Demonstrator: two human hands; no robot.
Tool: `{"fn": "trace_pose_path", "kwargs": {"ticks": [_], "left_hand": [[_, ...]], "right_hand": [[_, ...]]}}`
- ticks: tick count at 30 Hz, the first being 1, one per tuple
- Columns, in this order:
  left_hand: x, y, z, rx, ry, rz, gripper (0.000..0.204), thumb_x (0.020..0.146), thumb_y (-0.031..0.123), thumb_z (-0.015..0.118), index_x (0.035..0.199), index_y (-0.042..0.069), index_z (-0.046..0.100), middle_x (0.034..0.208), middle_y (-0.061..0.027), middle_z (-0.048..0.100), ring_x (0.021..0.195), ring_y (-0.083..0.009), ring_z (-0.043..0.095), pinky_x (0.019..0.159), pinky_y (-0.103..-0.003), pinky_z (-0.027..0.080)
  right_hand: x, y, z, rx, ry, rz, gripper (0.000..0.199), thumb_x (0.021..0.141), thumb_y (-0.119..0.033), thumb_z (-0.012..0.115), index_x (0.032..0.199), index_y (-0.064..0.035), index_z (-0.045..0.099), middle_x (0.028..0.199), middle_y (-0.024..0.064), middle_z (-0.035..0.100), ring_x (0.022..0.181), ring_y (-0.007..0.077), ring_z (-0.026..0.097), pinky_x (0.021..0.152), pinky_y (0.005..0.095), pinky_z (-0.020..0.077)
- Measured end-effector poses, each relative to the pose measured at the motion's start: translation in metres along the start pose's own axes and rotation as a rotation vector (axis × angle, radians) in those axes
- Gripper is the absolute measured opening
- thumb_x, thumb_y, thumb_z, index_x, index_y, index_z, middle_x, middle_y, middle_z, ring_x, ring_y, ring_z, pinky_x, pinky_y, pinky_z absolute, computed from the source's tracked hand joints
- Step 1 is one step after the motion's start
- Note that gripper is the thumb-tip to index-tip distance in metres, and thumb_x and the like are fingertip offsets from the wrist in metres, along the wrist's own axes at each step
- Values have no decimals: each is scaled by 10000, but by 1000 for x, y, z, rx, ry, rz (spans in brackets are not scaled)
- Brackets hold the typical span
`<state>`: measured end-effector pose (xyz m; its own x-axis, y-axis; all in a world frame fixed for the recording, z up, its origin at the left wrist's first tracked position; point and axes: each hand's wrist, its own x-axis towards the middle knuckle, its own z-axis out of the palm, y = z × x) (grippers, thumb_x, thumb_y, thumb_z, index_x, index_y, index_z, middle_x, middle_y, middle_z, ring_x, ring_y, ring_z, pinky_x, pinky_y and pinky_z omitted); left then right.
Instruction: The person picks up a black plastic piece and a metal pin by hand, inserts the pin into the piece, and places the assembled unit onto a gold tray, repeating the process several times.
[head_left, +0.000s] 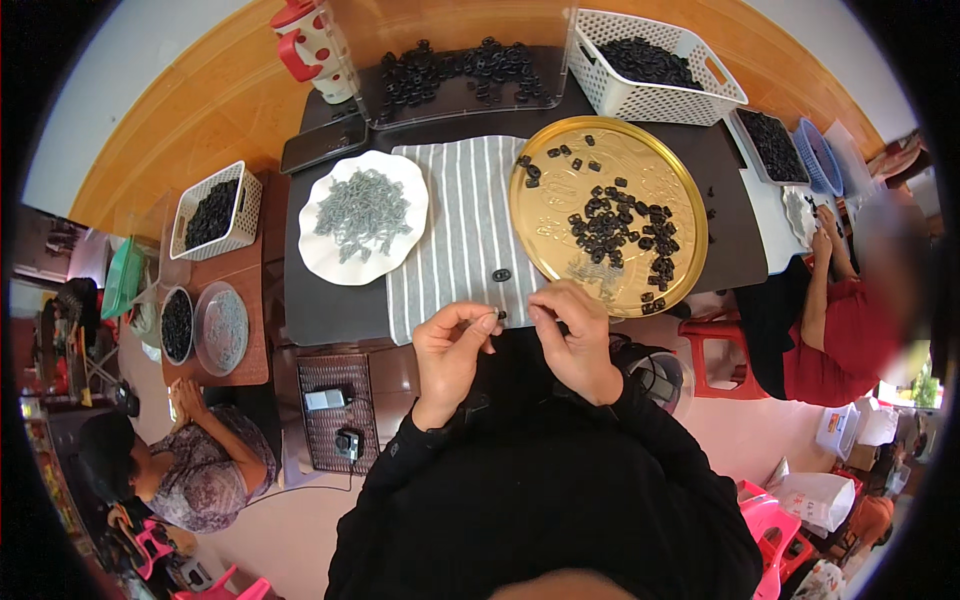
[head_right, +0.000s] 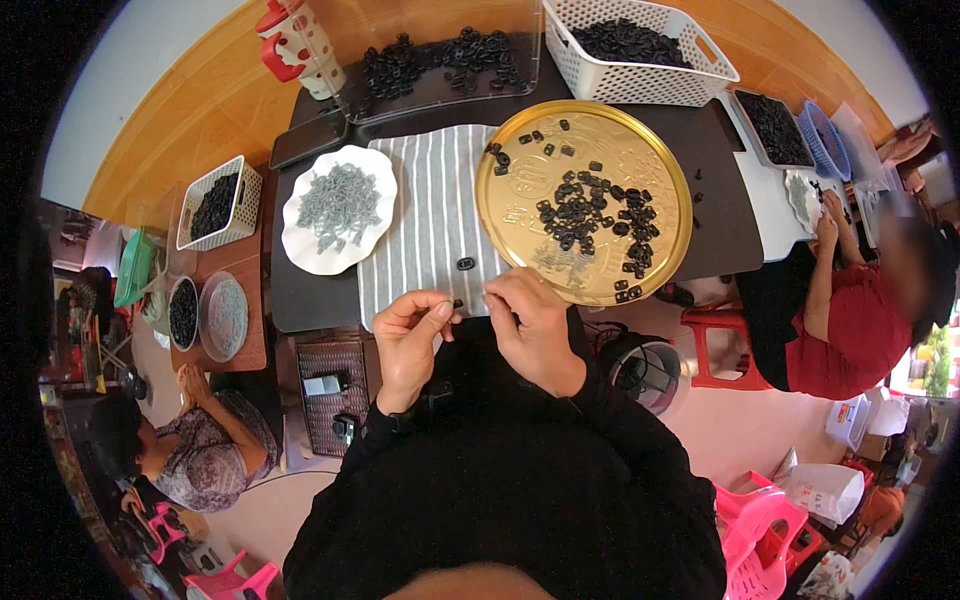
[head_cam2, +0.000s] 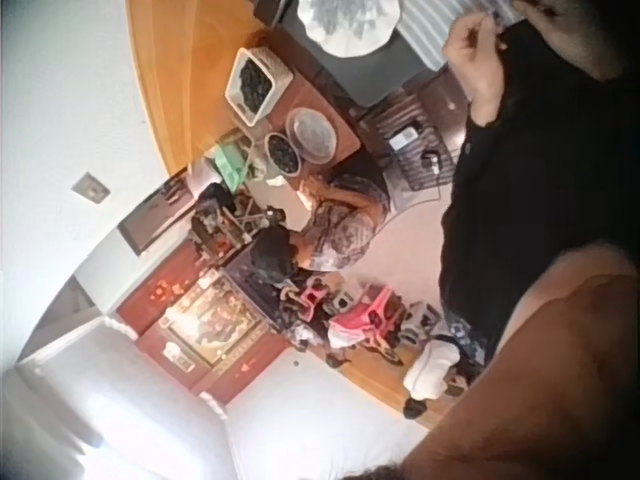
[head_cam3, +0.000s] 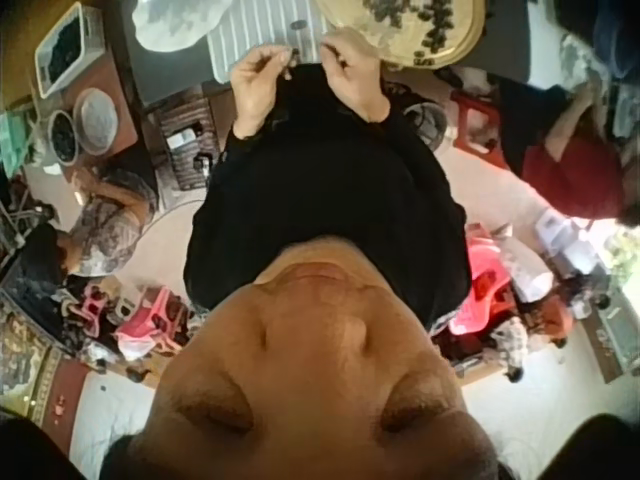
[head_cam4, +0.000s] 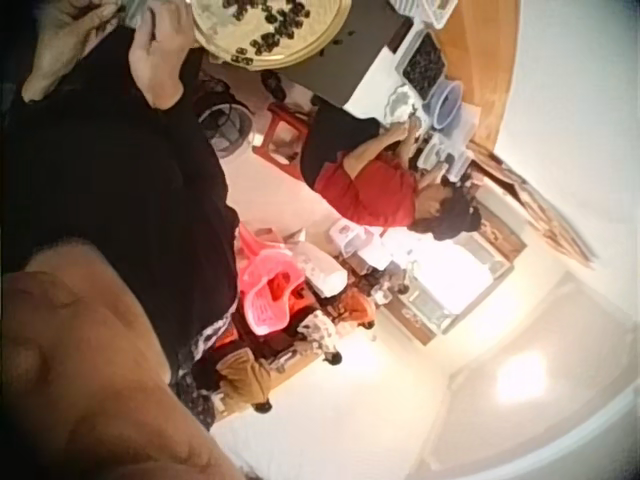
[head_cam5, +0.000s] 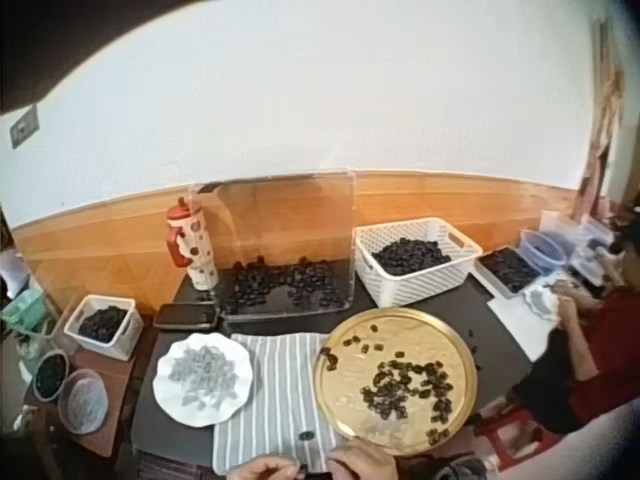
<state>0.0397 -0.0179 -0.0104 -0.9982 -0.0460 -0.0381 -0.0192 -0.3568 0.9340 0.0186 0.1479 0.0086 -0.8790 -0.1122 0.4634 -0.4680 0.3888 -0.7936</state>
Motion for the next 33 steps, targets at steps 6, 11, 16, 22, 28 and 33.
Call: {"fn": "trace_pose_path", "kwargs": {"ticks": [6,11,16,22,28,33], "left_hand": [[4,3,-15,-4,39,-11,85,868,-13,634,948,-36,652,778,-75,668,645,-102,613,511,-205,463],[7,7,-19,-82,71,-19,138,863,-16,641,1000,-22,649,788,-53,662,654,-82,605,518,-189,454],[6,7,-22,-102,14,-22,266,856,-55,626,1120,-23,630,859,-49,656,732,-85,603,575,-196,474],[6,3,-25,-19,-31,-7,320,851,-86,606,1165,-22,616,850,-28,635,733,-63,562,632,-199,471],[5,10,-14,-57,-101,23,373,828,-101,592,1192,-18,609,824,-27,632,712,-75,557,596,-186,418],[5,11,-10,-24,-113,-3,379,821,-109,586,1189,-21,611,817,-28,632,714,-75,558,598,-190,423]], "right_hand": [[25,0,22,-423,-145,-239,250,676,47,604,926,44,611,861,139,537,807,314,539,688,377,452],[35,-2,31,-703,-257,-297,216,678,-41,580,878,37,604,853,118,495,819,290,505,688,361,434],[33,5,32,-674,-303,-369,151,686,-66,567,817,7,579,827,107,474,801,274,495,676,367,430],[26,16,28,-279,-234,-254,173,716,49,593,883,6,610,829,113,544,785,240,549,665,335,445],[19,12,15,526,-275,494,129,888,-18,598,1000,9,655,817,4,612,724,54,544,628,212,441],[10,7,13,660,-215,516,134,890,-20,598,1008,3,659,801,4,618,687,56,542,619,199,442]]}}
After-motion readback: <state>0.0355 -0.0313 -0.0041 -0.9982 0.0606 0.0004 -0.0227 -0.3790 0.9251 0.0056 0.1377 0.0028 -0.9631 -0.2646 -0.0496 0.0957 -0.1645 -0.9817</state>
